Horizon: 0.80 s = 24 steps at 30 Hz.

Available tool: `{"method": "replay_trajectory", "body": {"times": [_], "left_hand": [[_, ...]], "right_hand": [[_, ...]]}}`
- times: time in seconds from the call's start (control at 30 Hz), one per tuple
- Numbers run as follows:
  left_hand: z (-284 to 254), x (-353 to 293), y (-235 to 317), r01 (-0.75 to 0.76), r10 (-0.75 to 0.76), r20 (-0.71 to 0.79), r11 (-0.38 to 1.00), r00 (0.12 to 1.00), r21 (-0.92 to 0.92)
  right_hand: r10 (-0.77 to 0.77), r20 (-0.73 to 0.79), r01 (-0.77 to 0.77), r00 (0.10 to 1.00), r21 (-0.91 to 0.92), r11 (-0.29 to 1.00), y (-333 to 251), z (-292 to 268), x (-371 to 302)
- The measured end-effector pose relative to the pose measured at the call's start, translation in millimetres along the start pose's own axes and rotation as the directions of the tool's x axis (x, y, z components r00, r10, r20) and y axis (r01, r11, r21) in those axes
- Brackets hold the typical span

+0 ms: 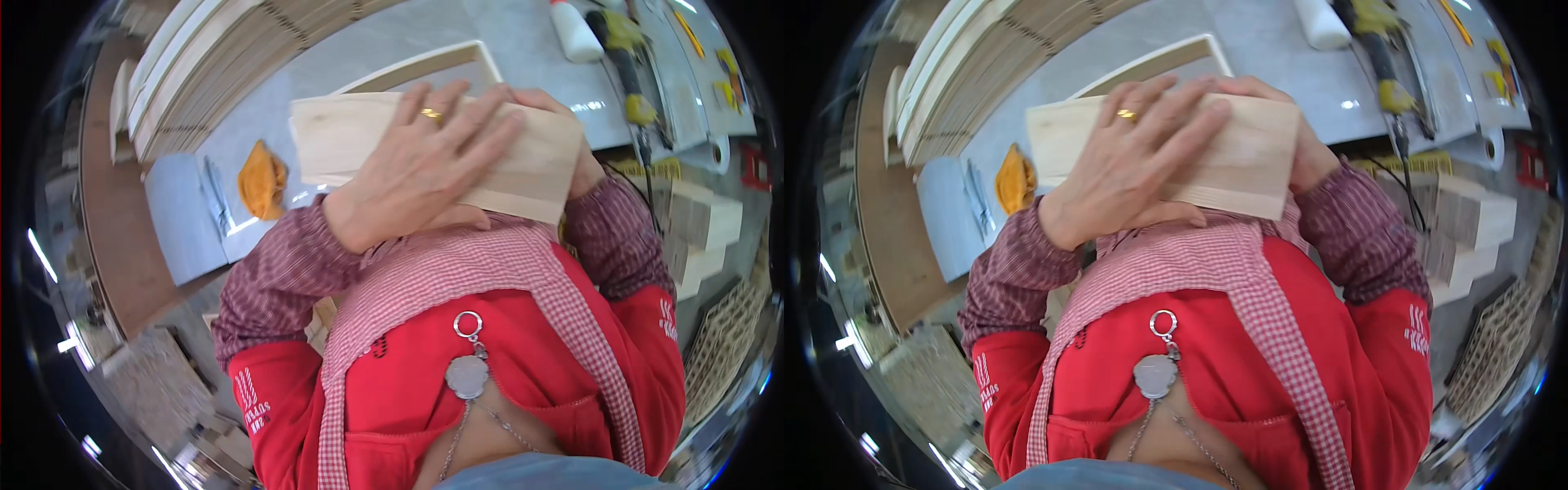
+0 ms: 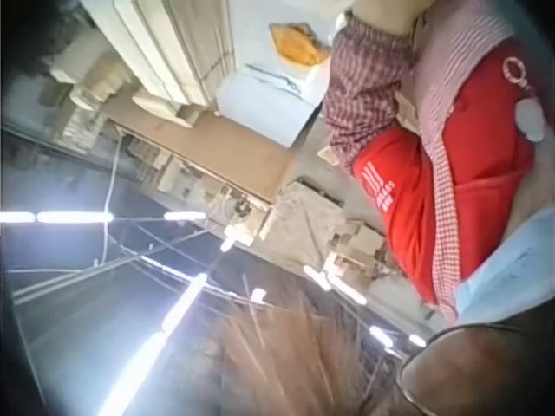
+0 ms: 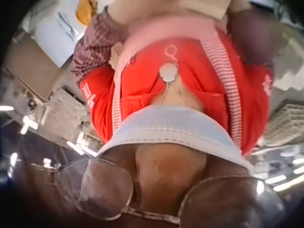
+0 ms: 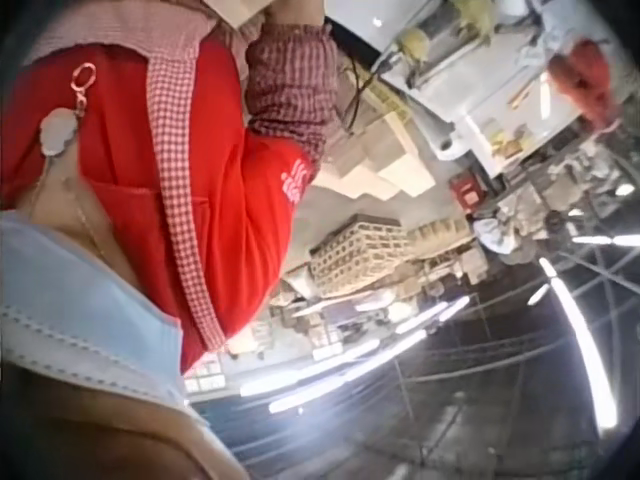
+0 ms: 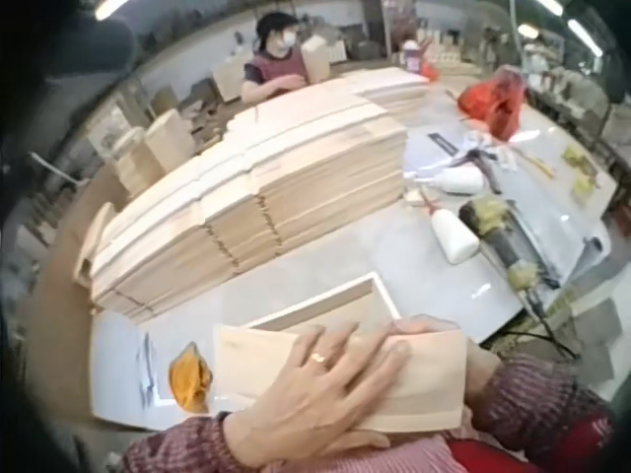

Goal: Applying wood glue and using a pneumatic nail gun to assemble small wooden boxes.

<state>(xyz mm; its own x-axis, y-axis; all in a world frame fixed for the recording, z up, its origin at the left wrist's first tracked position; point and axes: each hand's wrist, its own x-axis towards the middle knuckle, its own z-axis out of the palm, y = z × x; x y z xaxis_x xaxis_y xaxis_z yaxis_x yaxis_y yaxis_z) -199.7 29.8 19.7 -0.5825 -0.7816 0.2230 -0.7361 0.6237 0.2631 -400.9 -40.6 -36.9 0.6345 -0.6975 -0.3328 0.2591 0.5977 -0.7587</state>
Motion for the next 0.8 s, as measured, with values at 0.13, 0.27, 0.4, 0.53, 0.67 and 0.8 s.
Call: {"method": "replay_trajectory", "body": {"times": [0.13, 0.27, 0.4, 0.53, 0.67, 0.8], "left_hand": [[5.2, 13.9, 8.2, 0.036, -0.038, -0.018, 0.991, 0.999, -0.131], [9.3, 24.9, 11.7, 0.070, -0.072, -0.015, 0.993, 0.997, -0.098], [-2.0, 26.5, -9.1, 0.206, -0.207, -0.009, 0.977, 0.978, -0.055], [1.5, 15.1, -40.0, 0.413, -0.408, 0.074, 0.908, 0.910, -0.070], [9.4, 30.3, -47.2, 0.434, -0.431, 0.101, 0.901, 0.897, -0.014], [19.2, 44.5, -48.1, 0.444, -0.436, 0.135, 0.896, 0.890, -0.032]], "right_hand": [[-0.093, 0.071, 0.087, 0.993, 0.085, 0.993, 0.8, -2.3, -0.7], [-0.007, -0.093, 0.015, 0.996, 0.086, 0.996, -22.4, 2.2, -7.5], [-0.193, -0.111, 0.199, 0.975, 0.047, 0.979, -31.1, -29.4, -6.4], [-0.368, -0.284, 0.282, 0.885, -0.302, 0.911, -9.7, -57.1, -6.5], [-0.454, -0.221, 0.316, 0.863, -0.466, 0.827, 17.5, -57.3, 1.1], [-0.480, -0.205, 0.305, 0.853, -0.551, 0.777, 19.8, -53.7, 3.6]]}}
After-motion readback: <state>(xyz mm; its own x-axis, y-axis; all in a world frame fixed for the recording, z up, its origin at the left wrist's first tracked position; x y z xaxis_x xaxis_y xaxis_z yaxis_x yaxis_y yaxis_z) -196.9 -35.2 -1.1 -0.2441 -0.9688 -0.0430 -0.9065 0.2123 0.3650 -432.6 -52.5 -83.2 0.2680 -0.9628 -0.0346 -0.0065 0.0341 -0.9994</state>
